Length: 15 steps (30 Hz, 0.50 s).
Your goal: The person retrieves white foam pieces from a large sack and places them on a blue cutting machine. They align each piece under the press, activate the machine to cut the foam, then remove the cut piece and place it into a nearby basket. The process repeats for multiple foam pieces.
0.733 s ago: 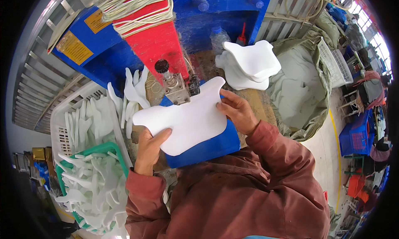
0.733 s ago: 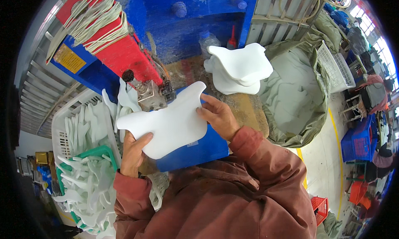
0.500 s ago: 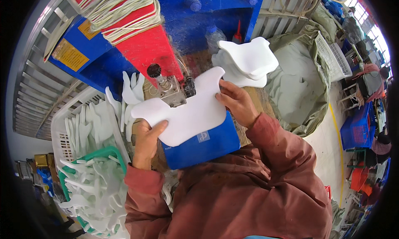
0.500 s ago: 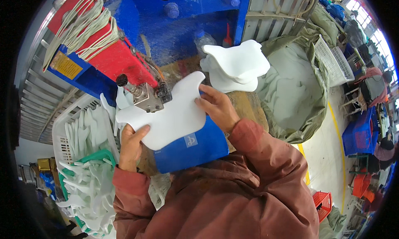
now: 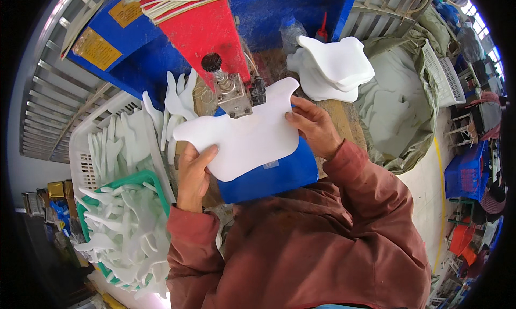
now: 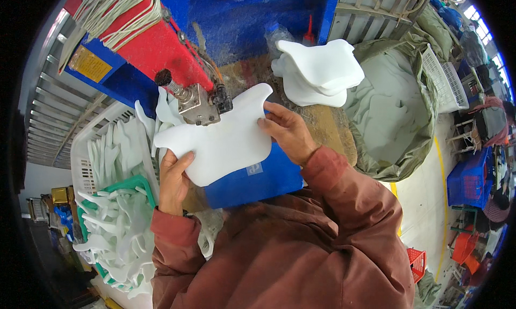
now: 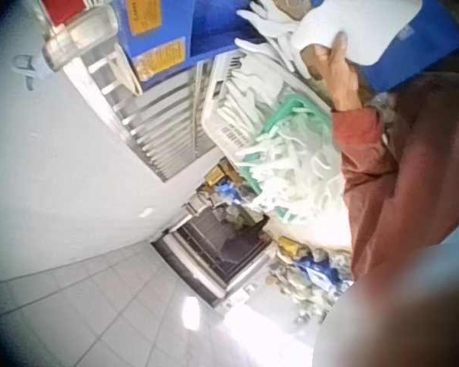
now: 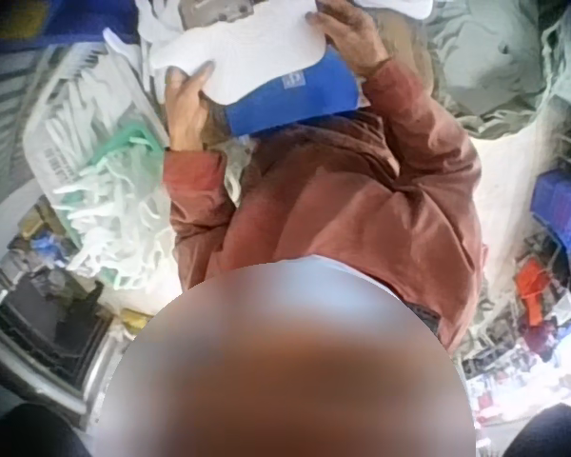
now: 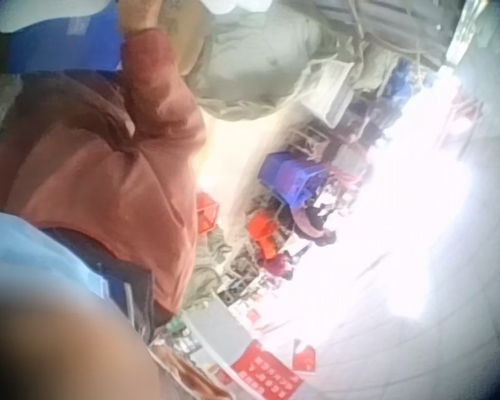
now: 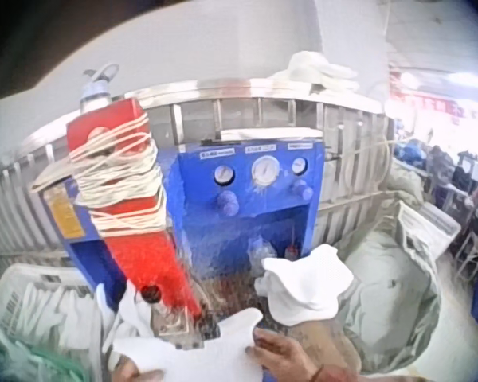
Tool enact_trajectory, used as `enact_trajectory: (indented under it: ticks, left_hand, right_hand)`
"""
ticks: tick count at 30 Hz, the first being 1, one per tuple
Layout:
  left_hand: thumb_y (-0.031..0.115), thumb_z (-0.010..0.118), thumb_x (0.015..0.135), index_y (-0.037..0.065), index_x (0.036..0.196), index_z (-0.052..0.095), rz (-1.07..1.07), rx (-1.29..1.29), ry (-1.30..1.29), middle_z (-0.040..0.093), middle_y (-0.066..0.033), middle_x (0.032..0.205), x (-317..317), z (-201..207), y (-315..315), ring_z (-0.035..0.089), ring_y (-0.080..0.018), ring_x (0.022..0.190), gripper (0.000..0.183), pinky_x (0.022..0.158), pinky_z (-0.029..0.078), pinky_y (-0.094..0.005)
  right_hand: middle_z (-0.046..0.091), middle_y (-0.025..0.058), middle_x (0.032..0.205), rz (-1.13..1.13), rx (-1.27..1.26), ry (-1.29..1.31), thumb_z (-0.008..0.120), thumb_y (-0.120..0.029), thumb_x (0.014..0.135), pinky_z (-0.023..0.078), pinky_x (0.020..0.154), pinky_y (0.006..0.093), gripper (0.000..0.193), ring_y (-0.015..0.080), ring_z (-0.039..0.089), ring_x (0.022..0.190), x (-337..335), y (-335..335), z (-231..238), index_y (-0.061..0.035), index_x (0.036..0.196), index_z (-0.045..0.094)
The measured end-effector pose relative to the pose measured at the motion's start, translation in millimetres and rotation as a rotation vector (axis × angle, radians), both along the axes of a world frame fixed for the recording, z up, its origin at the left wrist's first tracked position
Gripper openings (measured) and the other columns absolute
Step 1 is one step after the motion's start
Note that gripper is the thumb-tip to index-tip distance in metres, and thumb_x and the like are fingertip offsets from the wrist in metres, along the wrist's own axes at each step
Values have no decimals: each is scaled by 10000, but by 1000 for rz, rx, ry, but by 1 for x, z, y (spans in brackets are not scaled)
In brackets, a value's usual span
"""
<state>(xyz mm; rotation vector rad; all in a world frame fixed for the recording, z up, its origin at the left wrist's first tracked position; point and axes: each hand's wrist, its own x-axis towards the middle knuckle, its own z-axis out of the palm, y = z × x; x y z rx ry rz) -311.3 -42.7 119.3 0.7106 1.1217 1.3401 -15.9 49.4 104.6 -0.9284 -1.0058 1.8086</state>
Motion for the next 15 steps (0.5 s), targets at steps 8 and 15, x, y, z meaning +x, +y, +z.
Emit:
enact_trajectory:
  ticks: [8,15]
  left_hand:
    - [-14,677,975,1,1461,552,-53,-22,-3,676,-112,1369,17,-3,8,667,-212,1232,502,1063,535,-372]
    - [-12,701,975,-1,1467,516,-79,-16,-63,668,-115,1355,34,-10,10,669,-201,1200,526,1039,547,-366]
  right_hand:
    - [695,94,1262,-91,15,-44,679,-71,1031,562,911,298,532,131,670,1057,20,-11,12,61,1515,503]
    - [701,90,1278,-73,30,-67,637,-78,1056,563,917,284,489,124,673,1068,40,-19,12,49,1513,519]
